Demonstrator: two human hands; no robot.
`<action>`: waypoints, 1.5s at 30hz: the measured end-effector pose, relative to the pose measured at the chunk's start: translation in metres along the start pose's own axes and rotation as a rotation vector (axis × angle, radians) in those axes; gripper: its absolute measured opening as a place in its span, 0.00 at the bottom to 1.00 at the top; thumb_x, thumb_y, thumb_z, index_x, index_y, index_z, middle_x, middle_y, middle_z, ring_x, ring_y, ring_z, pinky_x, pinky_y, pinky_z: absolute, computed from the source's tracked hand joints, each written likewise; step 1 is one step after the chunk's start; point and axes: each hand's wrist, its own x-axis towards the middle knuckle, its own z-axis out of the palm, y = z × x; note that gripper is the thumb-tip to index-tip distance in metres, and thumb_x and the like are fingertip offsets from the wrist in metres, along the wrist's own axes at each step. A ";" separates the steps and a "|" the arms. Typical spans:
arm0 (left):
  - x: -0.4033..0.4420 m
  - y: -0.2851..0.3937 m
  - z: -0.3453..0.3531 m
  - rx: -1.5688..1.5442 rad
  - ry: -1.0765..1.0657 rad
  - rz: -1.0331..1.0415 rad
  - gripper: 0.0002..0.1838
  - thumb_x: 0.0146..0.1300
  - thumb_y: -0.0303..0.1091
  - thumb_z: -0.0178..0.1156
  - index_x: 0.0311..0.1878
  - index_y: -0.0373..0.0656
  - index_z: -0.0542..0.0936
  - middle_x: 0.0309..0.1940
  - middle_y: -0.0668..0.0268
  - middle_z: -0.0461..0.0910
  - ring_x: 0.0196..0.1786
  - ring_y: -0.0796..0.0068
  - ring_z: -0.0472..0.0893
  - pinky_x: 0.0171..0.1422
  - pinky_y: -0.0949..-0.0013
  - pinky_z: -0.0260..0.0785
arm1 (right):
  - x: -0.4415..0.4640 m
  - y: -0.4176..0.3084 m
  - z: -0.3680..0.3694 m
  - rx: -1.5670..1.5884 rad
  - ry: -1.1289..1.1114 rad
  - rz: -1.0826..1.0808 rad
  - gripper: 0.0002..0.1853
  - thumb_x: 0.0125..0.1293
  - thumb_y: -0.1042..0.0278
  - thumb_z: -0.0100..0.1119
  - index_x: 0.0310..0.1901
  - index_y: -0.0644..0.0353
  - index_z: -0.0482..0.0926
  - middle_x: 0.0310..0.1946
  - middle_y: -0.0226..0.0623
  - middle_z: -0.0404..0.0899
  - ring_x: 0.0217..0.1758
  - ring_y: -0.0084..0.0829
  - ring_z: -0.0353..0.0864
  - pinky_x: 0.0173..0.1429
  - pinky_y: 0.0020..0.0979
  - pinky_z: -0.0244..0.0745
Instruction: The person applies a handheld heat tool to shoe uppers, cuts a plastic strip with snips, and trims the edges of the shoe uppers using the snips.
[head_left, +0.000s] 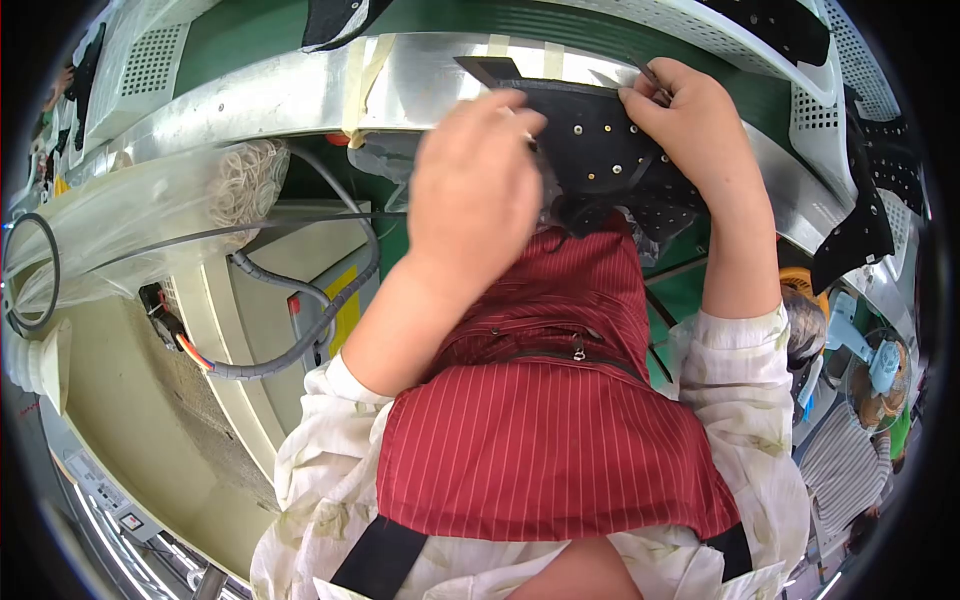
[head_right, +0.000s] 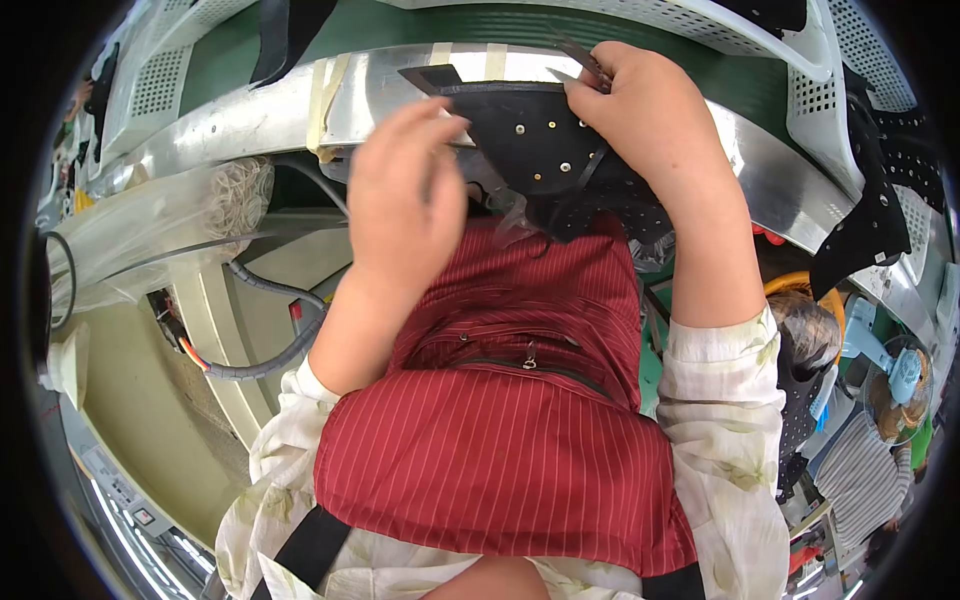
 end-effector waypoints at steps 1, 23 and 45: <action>0.010 0.021 0.013 -0.050 -0.005 0.139 0.15 0.51 0.21 0.58 0.44 0.37 0.77 0.48 0.57 0.77 0.50 0.56 0.77 0.58 0.60 0.68 | 0.000 0.001 -0.002 -0.009 -0.004 -0.010 0.14 0.55 0.61 0.58 0.31 0.66 0.77 0.22 0.49 0.76 0.27 0.46 0.77 0.36 0.37 0.71; 0.025 0.025 0.051 0.228 -0.086 0.285 0.19 0.50 0.30 0.55 0.48 0.37 0.74 0.45 0.60 0.75 0.49 0.64 0.74 0.55 0.65 0.68 | -0.025 0.038 -0.046 0.300 -0.051 0.133 0.13 0.59 0.63 0.61 0.33 0.68 0.78 0.20 0.31 0.75 0.24 0.18 0.70 0.30 0.24 0.68; 0.026 0.029 0.055 0.475 -0.172 0.325 0.28 0.52 0.34 0.56 0.60 0.45 0.75 0.46 0.63 0.70 0.49 0.66 0.70 0.54 0.67 0.64 | -0.029 0.034 -0.037 0.154 0.119 0.079 0.15 0.59 0.61 0.58 0.34 0.69 0.77 0.22 0.49 0.76 0.24 0.41 0.76 0.33 0.34 0.71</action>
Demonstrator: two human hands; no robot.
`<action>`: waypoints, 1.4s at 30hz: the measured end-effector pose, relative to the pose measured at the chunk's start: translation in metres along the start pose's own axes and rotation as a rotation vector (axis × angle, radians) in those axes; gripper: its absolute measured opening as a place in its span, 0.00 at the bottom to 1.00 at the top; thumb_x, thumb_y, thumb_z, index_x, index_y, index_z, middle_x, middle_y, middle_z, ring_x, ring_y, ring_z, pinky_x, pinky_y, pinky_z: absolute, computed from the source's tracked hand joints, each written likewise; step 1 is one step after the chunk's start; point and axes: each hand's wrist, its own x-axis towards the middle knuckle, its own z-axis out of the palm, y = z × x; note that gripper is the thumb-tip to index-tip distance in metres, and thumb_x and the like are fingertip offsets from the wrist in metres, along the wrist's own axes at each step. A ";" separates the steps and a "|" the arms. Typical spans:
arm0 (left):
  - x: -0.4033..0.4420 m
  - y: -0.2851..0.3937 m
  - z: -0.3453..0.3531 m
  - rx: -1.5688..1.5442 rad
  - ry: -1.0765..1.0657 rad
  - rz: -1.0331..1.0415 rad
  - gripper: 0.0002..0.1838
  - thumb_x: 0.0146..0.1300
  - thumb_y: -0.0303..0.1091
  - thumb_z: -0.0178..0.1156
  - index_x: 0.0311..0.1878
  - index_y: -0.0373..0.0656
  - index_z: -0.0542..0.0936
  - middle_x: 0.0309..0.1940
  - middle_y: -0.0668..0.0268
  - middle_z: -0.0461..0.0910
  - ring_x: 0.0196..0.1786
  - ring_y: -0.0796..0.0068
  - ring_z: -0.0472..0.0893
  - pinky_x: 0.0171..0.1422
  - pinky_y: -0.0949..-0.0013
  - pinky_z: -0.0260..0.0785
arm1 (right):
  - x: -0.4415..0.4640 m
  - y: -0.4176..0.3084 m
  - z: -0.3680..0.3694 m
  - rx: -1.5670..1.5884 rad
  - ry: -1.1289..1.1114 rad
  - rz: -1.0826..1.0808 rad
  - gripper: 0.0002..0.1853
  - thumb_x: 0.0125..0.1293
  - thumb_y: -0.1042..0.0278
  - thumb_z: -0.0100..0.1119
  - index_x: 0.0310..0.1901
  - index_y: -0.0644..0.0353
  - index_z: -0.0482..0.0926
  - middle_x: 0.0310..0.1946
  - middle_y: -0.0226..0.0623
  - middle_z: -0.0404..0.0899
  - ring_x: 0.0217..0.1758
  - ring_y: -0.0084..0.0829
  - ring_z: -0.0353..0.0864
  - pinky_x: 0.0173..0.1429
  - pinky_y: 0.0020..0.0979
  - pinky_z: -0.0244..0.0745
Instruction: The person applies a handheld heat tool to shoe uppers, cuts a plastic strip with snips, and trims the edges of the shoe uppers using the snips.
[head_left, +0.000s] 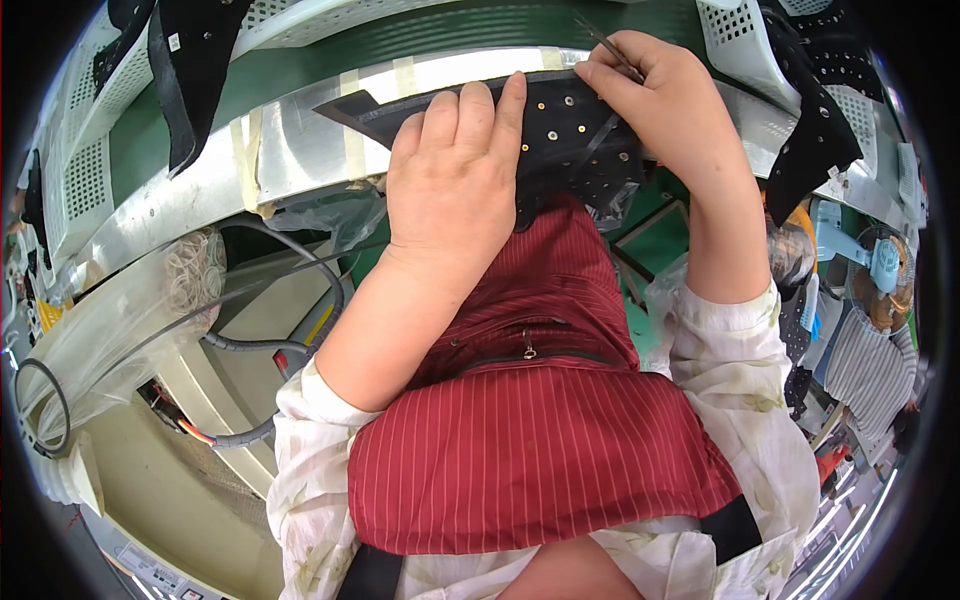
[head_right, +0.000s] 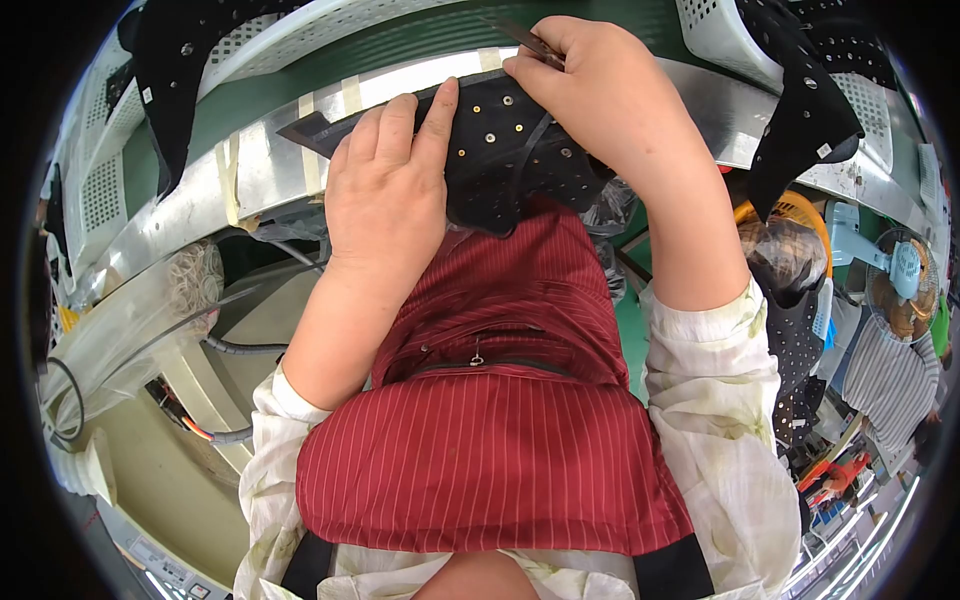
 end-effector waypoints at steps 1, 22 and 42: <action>0.000 0.000 0.000 0.001 -0.001 0.000 0.28 0.52 0.34 0.56 0.60 0.45 0.75 0.46 0.63 0.70 0.49 0.66 0.70 0.54 0.67 0.64 | 0.001 0.000 -0.001 0.001 0.000 0.000 0.15 0.59 0.61 0.58 0.34 0.69 0.77 0.22 0.49 0.76 0.24 0.41 0.76 0.33 0.34 0.71; 0.004 0.003 -0.004 -0.006 -0.018 -0.003 0.27 0.50 0.35 0.56 0.58 0.48 0.77 0.44 0.65 0.69 0.47 0.67 0.68 0.51 0.68 0.63 | 0.007 0.004 0.010 -0.286 0.027 -0.059 0.15 0.59 0.62 0.60 0.34 0.69 0.75 0.22 0.45 0.76 0.23 0.34 0.72 0.34 0.31 0.70; 0.020 0.027 0.009 -0.125 0.018 0.049 0.23 0.55 0.31 0.55 0.54 0.31 0.76 0.45 0.58 0.72 0.50 0.63 0.72 0.58 0.68 0.67 | -0.003 0.019 -0.008 0.309 -0.111 0.127 0.12 0.59 0.66 0.58 0.39 0.66 0.79 0.28 0.32 0.80 0.30 0.18 0.75 0.35 0.22 0.71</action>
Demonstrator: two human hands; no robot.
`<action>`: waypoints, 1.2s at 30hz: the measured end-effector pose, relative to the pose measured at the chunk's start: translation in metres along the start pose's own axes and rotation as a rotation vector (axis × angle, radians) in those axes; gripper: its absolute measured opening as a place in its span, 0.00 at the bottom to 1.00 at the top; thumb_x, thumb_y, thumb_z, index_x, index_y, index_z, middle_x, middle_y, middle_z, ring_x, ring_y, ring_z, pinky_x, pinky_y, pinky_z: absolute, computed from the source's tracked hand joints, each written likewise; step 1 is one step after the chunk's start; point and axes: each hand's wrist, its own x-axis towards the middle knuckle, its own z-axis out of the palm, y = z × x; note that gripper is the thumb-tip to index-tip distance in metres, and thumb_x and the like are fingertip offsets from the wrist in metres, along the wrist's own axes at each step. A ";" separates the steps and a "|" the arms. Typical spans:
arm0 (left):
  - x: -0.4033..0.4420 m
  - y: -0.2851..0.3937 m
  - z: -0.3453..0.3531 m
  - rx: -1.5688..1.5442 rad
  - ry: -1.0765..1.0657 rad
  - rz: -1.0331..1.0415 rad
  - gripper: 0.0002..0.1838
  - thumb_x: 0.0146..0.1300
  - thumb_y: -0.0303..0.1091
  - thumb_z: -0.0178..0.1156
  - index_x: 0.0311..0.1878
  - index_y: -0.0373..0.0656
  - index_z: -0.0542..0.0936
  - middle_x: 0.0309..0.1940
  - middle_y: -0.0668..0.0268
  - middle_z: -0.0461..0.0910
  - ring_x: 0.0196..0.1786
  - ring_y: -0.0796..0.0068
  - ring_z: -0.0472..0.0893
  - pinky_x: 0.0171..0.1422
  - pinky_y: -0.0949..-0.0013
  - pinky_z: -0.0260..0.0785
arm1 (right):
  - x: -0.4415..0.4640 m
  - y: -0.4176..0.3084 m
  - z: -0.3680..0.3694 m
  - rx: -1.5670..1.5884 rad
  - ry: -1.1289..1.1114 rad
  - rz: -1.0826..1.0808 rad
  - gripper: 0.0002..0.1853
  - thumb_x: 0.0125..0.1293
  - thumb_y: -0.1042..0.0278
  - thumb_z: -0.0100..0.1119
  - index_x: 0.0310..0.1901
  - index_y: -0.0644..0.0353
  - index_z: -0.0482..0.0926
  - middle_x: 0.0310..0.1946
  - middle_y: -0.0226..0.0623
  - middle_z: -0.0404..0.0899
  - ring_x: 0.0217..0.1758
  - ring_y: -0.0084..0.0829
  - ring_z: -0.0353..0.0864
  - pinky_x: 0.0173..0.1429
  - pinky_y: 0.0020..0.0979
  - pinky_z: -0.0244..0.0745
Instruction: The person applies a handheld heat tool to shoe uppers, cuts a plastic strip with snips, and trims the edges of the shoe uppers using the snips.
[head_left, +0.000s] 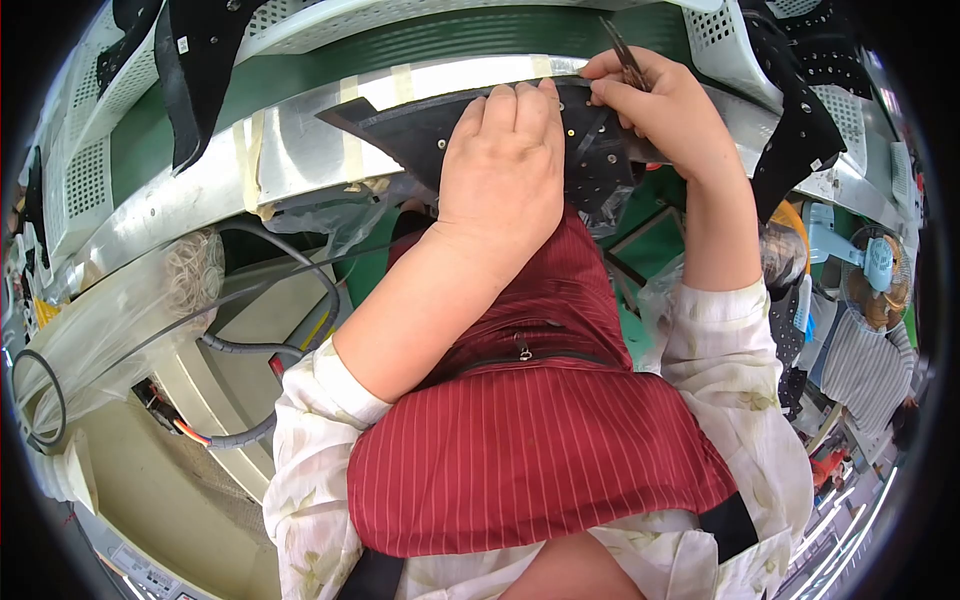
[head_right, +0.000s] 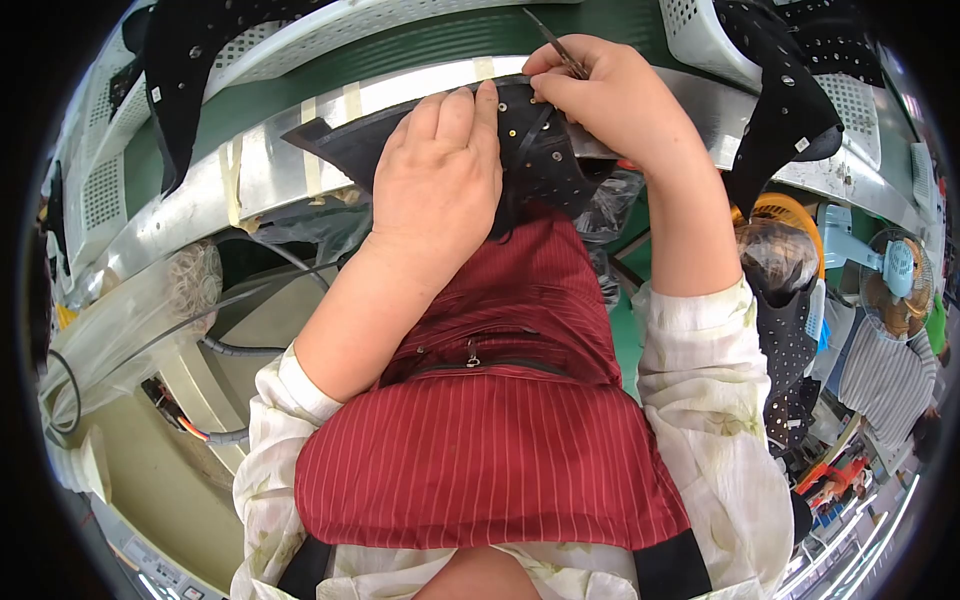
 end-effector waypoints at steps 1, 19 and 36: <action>0.000 0.000 0.000 0.011 -0.011 0.006 0.23 0.55 0.32 0.55 0.54 0.31 0.76 0.45 0.59 0.72 0.50 0.63 0.72 0.58 0.68 0.66 | -0.002 0.001 0.001 -0.003 0.002 0.001 0.12 0.59 0.66 0.58 0.39 0.66 0.79 0.28 0.32 0.80 0.30 0.18 0.75 0.35 0.22 0.71; -0.002 0.001 0.003 0.076 -0.045 0.024 0.25 0.57 0.35 0.50 0.58 0.33 0.74 0.49 0.57 0.71 0.52 0.62 0.68 0.61 0.64 0.61 | 0.001 0.005 0.025 -0.196 0.322 -0.115 0.12 0.57 0.71 0.58 0.41 0.68 0.76 0.29 0.43 0.81 0.33 0.32 0.81 0.42 0.29 0.74; 0.036 -0.033 0.000 -0.422 -0.018 -0.204 0.17 0.49 0.37 0.69 0.44 0.47 0.81 0.43 0.63 0.76 0.54 0.59 0.73 0.59 0.56 0.64 | -0.002 0.011 0.018 0.030 0.187 -0.097 0.17 0.59 0.70 0.60 0.49 0.66 0.74 0.32 0.32 0.79 0.34 0.20 0.77 0.40 0.22 0.72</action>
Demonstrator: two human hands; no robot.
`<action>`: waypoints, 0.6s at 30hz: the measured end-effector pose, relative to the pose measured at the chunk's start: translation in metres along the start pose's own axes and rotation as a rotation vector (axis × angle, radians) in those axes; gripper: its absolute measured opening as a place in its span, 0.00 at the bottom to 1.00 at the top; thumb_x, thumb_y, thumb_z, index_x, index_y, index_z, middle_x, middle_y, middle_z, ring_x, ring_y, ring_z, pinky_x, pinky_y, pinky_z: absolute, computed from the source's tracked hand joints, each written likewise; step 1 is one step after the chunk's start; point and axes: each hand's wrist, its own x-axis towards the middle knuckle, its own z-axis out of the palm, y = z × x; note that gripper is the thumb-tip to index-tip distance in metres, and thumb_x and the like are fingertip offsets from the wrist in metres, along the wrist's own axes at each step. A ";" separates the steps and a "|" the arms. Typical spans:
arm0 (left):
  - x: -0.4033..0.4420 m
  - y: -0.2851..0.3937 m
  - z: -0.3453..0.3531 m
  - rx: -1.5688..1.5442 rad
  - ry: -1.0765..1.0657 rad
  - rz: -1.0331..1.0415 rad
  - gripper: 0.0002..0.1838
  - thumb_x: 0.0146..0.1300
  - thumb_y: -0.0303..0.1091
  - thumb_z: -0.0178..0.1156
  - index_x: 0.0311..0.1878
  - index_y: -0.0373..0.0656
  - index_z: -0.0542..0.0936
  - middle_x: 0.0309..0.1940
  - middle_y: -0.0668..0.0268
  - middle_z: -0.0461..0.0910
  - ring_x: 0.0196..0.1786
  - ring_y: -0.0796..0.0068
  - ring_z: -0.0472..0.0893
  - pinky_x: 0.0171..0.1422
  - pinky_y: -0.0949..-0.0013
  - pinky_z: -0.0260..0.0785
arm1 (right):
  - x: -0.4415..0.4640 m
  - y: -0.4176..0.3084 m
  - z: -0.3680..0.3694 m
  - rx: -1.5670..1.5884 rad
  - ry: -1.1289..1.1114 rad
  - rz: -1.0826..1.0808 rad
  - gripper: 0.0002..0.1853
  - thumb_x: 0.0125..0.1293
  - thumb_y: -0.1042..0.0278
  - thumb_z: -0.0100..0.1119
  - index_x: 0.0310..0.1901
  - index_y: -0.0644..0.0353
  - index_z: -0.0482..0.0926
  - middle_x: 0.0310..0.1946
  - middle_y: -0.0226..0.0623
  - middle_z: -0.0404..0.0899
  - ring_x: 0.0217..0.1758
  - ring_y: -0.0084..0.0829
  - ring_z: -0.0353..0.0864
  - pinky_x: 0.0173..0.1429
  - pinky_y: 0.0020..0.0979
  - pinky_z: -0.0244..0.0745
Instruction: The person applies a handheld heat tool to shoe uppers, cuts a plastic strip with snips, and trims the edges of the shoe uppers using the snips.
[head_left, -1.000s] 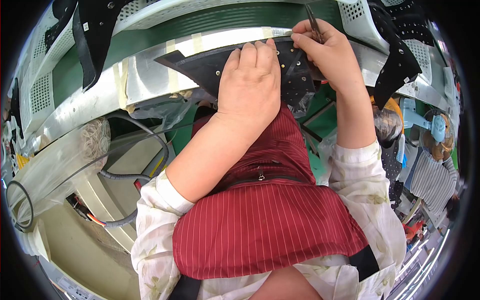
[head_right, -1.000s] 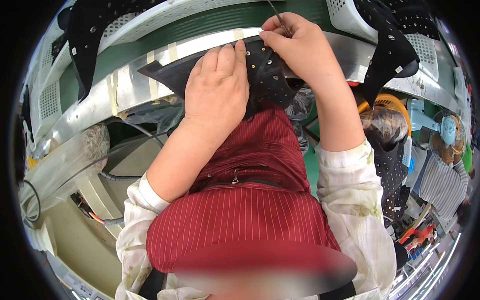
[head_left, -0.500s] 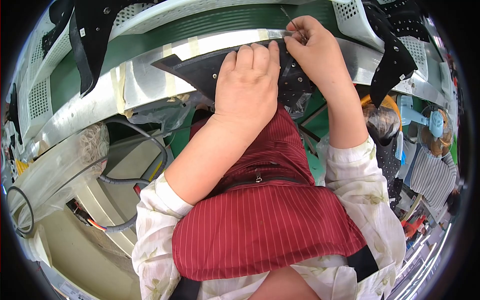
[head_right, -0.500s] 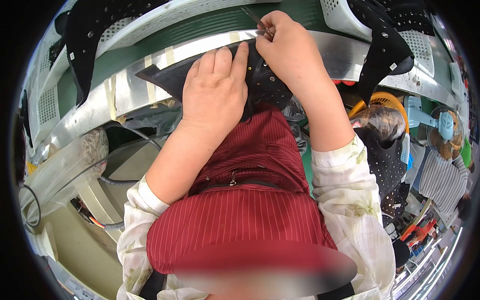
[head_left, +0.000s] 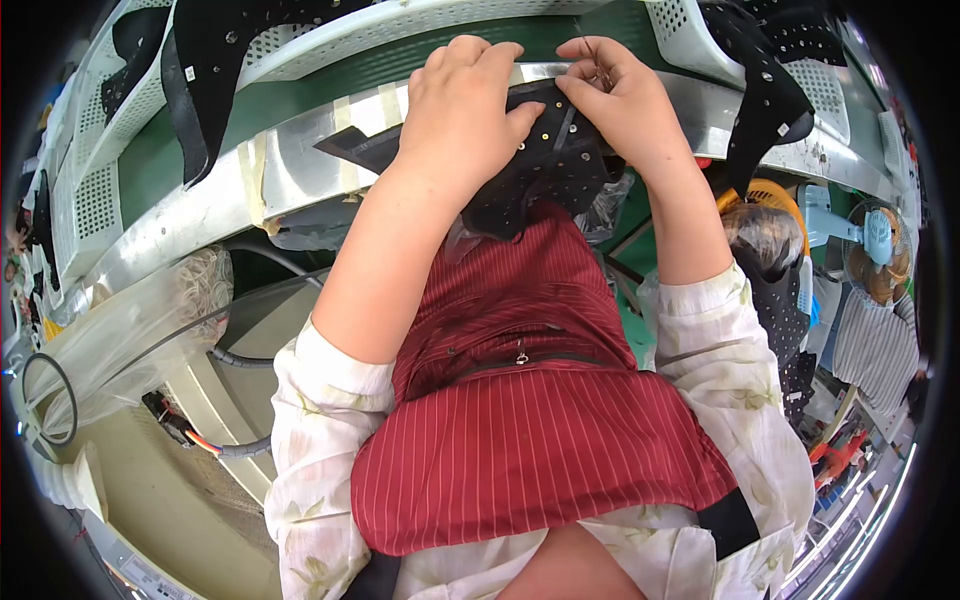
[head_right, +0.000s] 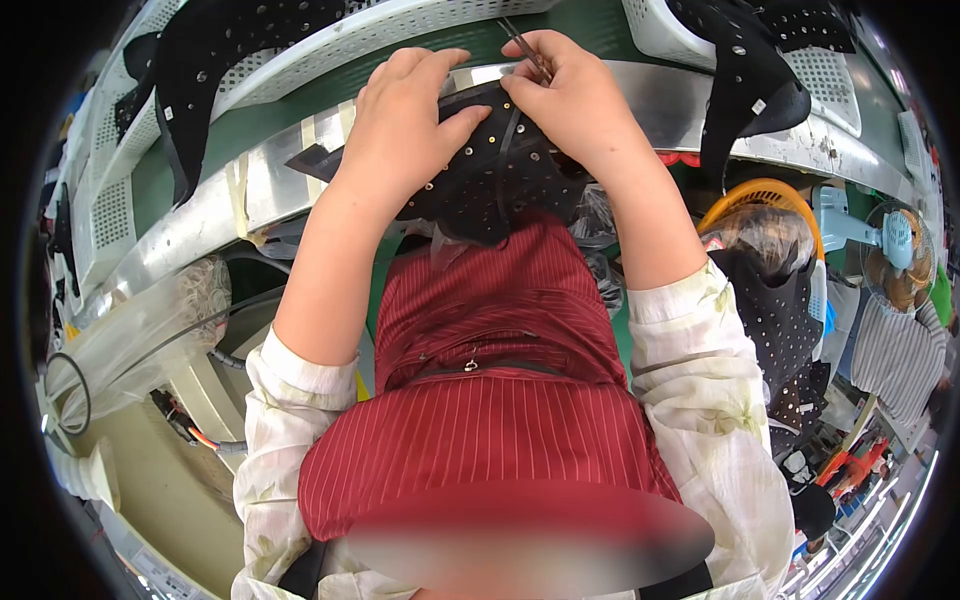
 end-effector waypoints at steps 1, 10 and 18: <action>0.000 0.000 0.000 0.002 -0.002 0.006 0.17 0.49 0.37 0.69 0.44 0.47 0.81 0.43 0.63 0.76 0.54 0.59 0.73 0.59 0.56 0.64 | -0.002 0.001 -0.001 0.003 0.005 -0.001 0.17 0.59 0.70 0.60 0.49 0.66 0.74 0.32 0.32 0.79 0.34 0.20 0.77 0.40 0.22 0.72; -0.010 0.021 -0.035 -0.598 -0.383 -0.297 0.11 0.58 0.32 0.64 0.41 0.36 0.80 0.27 0.70 0.80 0.29 0.83 0.74 0.36 0.78 0.67 | -0.028 -0.016 -0.015 0.353 -0.096 -0.027 0.15 0.60 0.72 0.63 0.49 0.60 0.77 0.31 0.22 0.75 0.30 0.11 0.69 0.32 0.14 0.63; -0.077 0.074 -0.061 -0.955 -0.253 -0.526 0.12 0.64 0.34 0.60 0.45 0.35 0.82 0.30 0.70 0.81 0.34 0.86 0.75 0.38 0.79 0.69 | -0.089 -0.050 -0.032 0.381 -0.169 -0.069 0.14 0.61 0.66 0.62 0.47 0.61 0.78 0.31 0.24 0.75 0.32 0.13 0.70 0.37 0.17 0.67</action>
